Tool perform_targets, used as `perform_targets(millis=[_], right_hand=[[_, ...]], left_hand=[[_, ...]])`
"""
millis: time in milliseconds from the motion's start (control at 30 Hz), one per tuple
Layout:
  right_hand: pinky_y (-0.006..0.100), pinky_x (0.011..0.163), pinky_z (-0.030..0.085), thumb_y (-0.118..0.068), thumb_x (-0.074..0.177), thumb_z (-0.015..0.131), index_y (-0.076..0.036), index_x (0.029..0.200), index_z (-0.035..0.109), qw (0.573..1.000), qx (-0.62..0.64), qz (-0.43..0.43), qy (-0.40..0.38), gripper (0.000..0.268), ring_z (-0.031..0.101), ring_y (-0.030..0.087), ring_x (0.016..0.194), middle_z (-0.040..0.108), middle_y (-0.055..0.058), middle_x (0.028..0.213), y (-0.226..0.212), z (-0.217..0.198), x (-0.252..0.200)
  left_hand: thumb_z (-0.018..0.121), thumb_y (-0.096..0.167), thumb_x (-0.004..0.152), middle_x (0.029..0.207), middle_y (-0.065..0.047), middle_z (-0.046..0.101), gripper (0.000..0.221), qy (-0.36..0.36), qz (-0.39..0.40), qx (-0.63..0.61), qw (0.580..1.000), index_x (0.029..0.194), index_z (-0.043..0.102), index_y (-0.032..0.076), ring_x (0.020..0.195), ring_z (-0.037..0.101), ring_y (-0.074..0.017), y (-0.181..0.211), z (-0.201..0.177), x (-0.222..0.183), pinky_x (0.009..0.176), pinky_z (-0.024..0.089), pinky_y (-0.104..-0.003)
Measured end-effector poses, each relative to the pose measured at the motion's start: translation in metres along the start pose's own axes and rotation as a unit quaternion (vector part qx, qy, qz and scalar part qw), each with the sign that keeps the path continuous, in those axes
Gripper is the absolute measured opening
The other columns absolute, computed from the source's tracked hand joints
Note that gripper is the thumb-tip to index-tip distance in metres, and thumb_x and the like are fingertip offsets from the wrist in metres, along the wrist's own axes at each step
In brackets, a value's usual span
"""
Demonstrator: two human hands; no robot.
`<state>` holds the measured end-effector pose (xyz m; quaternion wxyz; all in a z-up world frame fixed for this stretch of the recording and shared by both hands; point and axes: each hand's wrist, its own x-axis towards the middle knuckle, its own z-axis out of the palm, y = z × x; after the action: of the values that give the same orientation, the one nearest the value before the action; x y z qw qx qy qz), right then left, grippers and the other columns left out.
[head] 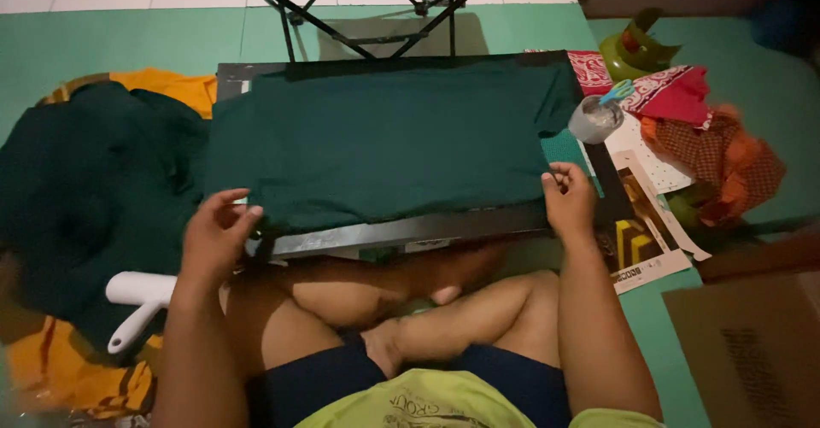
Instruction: Folding a green t-shirt and trimming it with scissors on a flat surface
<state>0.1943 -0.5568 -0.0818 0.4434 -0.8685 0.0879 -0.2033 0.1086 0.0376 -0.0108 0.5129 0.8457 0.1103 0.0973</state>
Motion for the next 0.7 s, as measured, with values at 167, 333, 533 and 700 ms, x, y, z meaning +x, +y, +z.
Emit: perform_targets(millis=[167, 333, 533, 700], right_hand=[[0.039, 0.067, 0.049, -0.01, 0.098, 0.072, -0.008, 0.12, 0.072, 0.998, -0.043, -0.032, -0.023, 0.022, 0.062, 0.024, 0.069, 0.072, 0.01, 0.085, -0.002, -0.014, -0.003], [0.037, 0.064, 0.051, -0.017, 0.1, 0.075, -0.013, 0.116, 0.074, 0.992, -0.113, -0.038, -0.028, 0.016, 0.067, 0.023, 0.07, 0.074, 0.008, 0.084, 0.009, -0.019, -0.003], [0.041, 0.069, 0.052, -0.013, 0.096, 0.077, -0.009, 0.117, 0.076, 0.993, -0.091, -0.052, -0.048, 0.021, 0.066, 0.028, 0.074, 0.073, 0.014, 0.087, 0.009, -0.021, -0.005], [0.048, 0.075, 0.055, -0.021, 0.093, 0.079, -0.014, 0.115, 0.077, 0.968, -0.228, -0.095, -0.04, 0.023, 0.07, 0.035, 0.083, 0.074, 0.012, 0.086, 0.017, -0.023, -0.005]], left_hand=[[0.082, 0.015, 0.088, 0.083, -0.011, 0.071, 0.045, -0.072, -0.046, 0.002, 0.996, 0.131, 0.072, 0.014, 0.072, 0.067, -0.0241, -0.003, -0.013, -0.001, 0.067, 0.054, -0.038], [0.074, 0.014, 0.092, 0.076, -0.005, 0.065, 0.04, -0.081, -0.072, -0.042, 0.993, 0.132, 0.069, 0.012, 0.065, 0.058, -0.0164, 0.019, -0.025, -0.014, 0.058, 0.046, -0.03], [0.075, 0.008, 0.089, 0.074, -0.009, 0.063, 0.047, -0.117, -0.091, -0.018, 0.989, 0.133, 0.063, -0.002, 0.06, 0.06, -0.0214, -0.008, -0.026, -0.006, 0.056, 0.049, -0.035], [0.079, 0.019, 0.086, 0.084, -0.009, 0.075, 0.047, -0.096, -0.066, 0.128, 0.985, 0.132, 0.069, 0.016, 0.081, 0.073, -0.0295, -0.006, -0.028, -0.015, 0.076, 0.054, -0.045]])
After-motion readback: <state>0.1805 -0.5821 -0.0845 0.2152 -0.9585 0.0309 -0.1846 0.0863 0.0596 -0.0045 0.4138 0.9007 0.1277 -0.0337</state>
